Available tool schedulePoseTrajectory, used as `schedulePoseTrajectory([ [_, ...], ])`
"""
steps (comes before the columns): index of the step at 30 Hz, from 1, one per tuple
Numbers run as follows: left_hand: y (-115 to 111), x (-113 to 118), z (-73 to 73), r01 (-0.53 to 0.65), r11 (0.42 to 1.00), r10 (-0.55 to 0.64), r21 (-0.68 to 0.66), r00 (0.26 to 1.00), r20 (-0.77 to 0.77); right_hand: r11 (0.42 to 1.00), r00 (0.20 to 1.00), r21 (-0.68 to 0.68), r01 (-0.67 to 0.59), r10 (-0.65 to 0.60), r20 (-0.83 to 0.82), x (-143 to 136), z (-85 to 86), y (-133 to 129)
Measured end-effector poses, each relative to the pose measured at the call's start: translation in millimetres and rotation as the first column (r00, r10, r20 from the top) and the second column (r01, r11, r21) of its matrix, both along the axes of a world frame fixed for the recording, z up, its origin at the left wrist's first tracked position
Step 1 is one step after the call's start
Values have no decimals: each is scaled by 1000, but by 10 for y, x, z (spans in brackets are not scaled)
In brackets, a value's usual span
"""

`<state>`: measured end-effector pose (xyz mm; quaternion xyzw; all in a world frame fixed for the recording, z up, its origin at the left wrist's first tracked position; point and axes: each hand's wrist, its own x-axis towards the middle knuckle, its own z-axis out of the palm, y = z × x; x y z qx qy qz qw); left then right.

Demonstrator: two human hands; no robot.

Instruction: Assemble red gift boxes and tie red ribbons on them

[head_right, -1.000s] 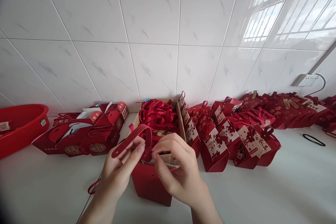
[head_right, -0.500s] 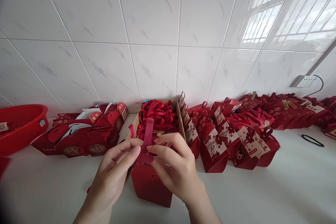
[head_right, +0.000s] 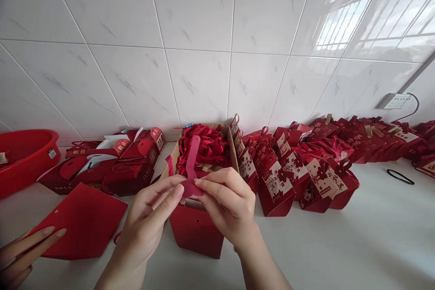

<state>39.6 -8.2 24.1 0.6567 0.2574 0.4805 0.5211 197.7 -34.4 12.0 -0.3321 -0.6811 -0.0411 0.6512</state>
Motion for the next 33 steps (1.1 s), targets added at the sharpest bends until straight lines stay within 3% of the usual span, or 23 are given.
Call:
schedulePoseTrajectory([
  [4,-6,18,62,-6,999,8,43,999,-48,999,999,3,36,-36,-30,-32,-18,4],
  [7,28,-23,124,-53,993,73,101,975,-212,998,990,-14,64,-66,-124,1,-30,-5],
  [9,78,-86,135,-62,981,133,185,907,-401,996,969,-27,83,-87,-231,60,-24,-15],
  [12,160,-199,93,101,950,131,297,733,-667,993,929,-65,98,-115,-353,164,12,-41],
  [15,205,-262,38,257,935,53,246,584,-810,992,903,-87,95,-122,-412,245,59,-102],
  [18,210,-246,23,284,940,12,191,530,-848,986,883,-168,-20,-61,-466,344,81,-227],
  [20,208,-215,29,259,947,26,188,523,-852,932,880,-278,-231,79,-468,447,78,-339],
  [23,219,-181,32,237,959,17,153,494,-869,718,828,-414,-559,457,-325,624,86,-484],
  [25,235,-168,26,237,966,-15,104,453,-891,579,738,-538,-612,663,-126,698,125,-528],
  [27,252,-157,18,229,971,-36,67,418,-908,541,709,-685,-487,704,52,698,182,-521],
  [31,276,-134,18,223,974,-49,45,399,-916,591,846,-804,-71,463,265,485,219,-410],
  [33,278,-133,27,220,975,-60,32,399,-915,550,841,-835,27,439,317,344,172,-344],
])
